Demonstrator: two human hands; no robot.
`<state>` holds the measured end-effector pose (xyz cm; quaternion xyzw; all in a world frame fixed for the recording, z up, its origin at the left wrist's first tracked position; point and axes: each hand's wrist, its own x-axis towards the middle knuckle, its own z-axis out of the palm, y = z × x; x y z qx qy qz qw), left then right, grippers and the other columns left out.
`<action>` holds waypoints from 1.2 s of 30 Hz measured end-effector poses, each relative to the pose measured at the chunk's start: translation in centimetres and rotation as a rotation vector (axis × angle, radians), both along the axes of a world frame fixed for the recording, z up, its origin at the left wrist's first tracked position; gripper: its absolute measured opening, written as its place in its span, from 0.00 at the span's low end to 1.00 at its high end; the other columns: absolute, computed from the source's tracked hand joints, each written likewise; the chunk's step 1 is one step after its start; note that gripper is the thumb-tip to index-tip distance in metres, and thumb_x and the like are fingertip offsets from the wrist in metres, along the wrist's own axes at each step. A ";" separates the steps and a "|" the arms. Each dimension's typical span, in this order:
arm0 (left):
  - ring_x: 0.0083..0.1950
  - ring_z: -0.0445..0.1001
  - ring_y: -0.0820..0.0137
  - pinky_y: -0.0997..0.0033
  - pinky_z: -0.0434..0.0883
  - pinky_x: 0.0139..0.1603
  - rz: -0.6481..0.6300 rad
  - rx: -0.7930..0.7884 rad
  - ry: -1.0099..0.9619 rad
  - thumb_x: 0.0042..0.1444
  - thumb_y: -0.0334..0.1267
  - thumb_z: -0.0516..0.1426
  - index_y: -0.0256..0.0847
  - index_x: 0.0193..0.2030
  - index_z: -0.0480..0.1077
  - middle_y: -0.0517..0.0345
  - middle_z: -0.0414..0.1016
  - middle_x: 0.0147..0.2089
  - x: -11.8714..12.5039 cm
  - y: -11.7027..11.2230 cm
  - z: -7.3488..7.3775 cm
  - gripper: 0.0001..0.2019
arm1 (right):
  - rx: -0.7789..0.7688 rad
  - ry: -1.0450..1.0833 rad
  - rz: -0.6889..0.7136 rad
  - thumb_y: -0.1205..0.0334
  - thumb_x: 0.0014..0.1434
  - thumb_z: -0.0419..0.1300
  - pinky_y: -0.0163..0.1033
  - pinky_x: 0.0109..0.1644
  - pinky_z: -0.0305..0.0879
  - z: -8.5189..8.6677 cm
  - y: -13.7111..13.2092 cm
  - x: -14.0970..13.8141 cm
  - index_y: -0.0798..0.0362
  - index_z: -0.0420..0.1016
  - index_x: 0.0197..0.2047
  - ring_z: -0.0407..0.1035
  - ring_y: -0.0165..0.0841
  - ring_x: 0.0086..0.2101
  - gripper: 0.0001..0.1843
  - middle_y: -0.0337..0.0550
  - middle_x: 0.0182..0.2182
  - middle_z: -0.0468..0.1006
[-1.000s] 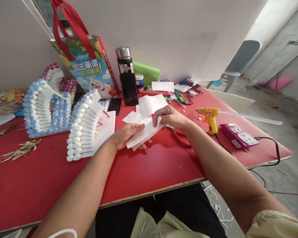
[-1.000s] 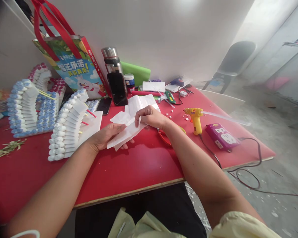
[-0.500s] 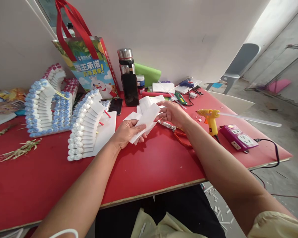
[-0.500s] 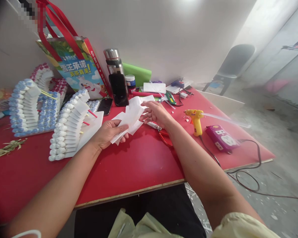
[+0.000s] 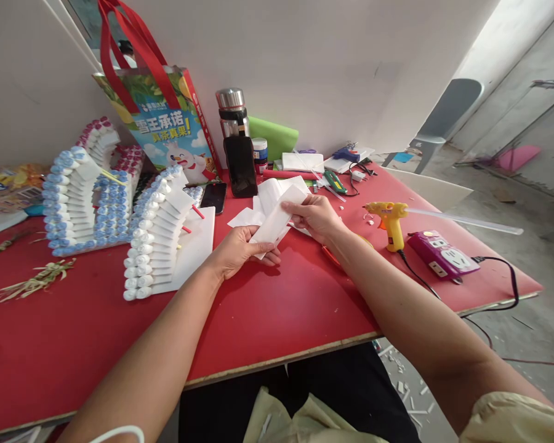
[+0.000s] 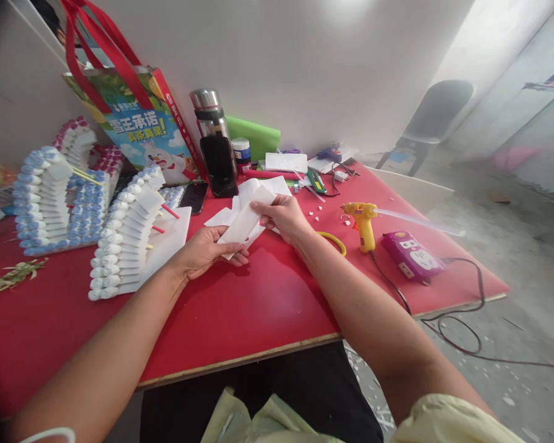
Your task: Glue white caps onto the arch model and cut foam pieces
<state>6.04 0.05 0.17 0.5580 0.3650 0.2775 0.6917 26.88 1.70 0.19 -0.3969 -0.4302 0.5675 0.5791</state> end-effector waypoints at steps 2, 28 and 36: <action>0.36 0.83 0.58 0.61 0.81 0.39 -0.042 -0.017 -0.013 0.50 0.35 0.69 0.31 0.44 0.74 0.43 0.83 0.36 -0.2 0.1 0.0 0.17 | 0.017 -0.045 -0.021 0.55 0.40 0.77 0.31 0.18 0.52 0.0 0.2 0.6 0.59 0.74 0.27 0.57 0.22 0.17 0.21 0.35 0.16 0.68; 0.27 0.78 0.68 0.68 0.77 0.33 0.341 0.068 -0.040 0.49 0.45 0.68 0.32 0.34 0.76 0.49 0.81 0.32 -0.7 0.9 0.1 0.16 | -0.056 -2.057 0.316 0.70 0.56 0.55 0.41 0.32 0.58 3.5 -6.2 4.1 0.62 0.68 0.56 0.74 0.48 0.38 0.24 0.62 0.39 0.76; 0.28 0.79 0.68 0.68 0.78 0.33 0.366 0.081 -0.065 0.51 0.44 0.67 0.32 0.40 0.76 0.50 0.81 0.32 -0.9 1.1 -0.1 0.17 | -0.086 -1.927 0.250 0.59 0.54 0.57 0.41 0.34 0.58 2.2 -7.5 6.9 0.52 0.69 0.54 0.73 0.47 0.39 0.23 0.55 0.41 0.75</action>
